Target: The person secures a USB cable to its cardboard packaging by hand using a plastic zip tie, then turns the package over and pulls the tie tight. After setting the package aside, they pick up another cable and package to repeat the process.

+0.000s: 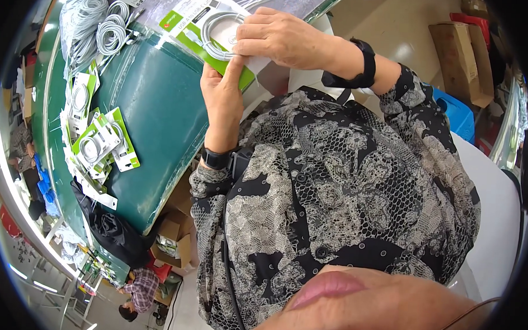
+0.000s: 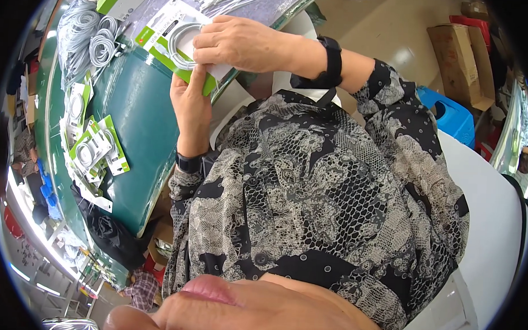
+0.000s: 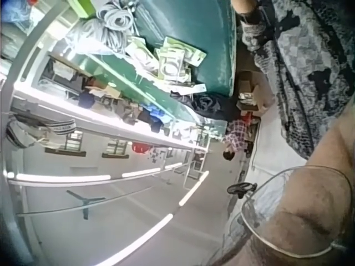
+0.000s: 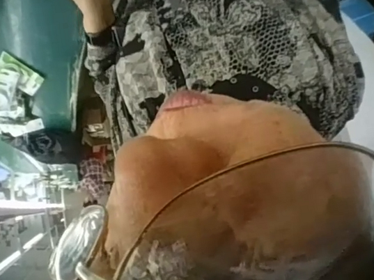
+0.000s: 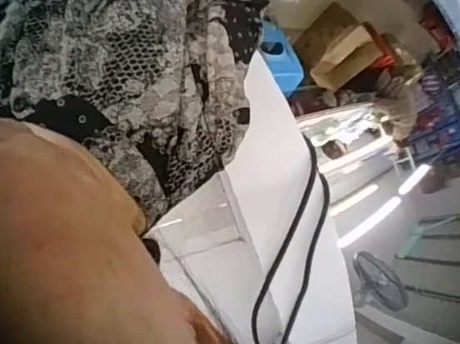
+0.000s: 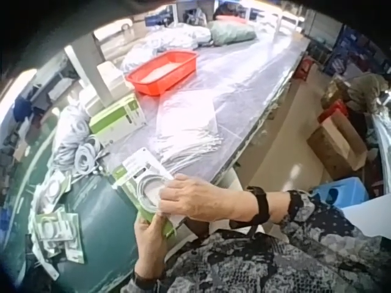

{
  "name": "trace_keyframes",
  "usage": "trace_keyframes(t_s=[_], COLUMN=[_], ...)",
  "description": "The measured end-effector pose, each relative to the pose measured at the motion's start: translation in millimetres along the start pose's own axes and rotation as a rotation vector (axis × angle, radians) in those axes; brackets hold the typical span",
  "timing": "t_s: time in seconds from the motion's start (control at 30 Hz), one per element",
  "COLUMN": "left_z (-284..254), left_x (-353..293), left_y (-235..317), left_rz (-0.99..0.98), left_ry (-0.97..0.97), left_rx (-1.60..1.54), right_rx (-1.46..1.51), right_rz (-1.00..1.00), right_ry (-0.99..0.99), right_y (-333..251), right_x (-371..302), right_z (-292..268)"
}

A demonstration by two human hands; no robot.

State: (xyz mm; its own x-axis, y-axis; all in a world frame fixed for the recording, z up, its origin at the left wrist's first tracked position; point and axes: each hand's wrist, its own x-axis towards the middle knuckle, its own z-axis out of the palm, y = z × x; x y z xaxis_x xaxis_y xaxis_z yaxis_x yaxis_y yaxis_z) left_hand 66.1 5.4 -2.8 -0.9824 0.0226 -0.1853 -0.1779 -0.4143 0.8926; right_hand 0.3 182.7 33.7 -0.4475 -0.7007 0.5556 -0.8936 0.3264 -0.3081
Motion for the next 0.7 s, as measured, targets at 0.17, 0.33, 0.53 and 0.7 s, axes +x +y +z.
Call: trace_keyframes(t_s=[0.17, 0.33, 0.53, 0.7], left_z=[4, -5, 3, 8], left_x=[0, 3, 1, 2], left_y=[-4, -4, -1, 5], left_rz=[-0.009, 0.019, 0.076, 0.084], left_ry=[0.042, -0.016, -0.007, 0.010], left_rx=[-0.228, -0.189, -0.198, -0.117], right_rx=[0.114, -0.027, -0.067, -0.045], right_rz=[-0.009, -0.177, -0.165, -0.073], right_ry=[0.076, 0.060, 0.093, 0.119], right_y=[8, 0, -7, -16], right_x=[-13, -11, -14, -18], right_z=[2, 3, 3, 6])
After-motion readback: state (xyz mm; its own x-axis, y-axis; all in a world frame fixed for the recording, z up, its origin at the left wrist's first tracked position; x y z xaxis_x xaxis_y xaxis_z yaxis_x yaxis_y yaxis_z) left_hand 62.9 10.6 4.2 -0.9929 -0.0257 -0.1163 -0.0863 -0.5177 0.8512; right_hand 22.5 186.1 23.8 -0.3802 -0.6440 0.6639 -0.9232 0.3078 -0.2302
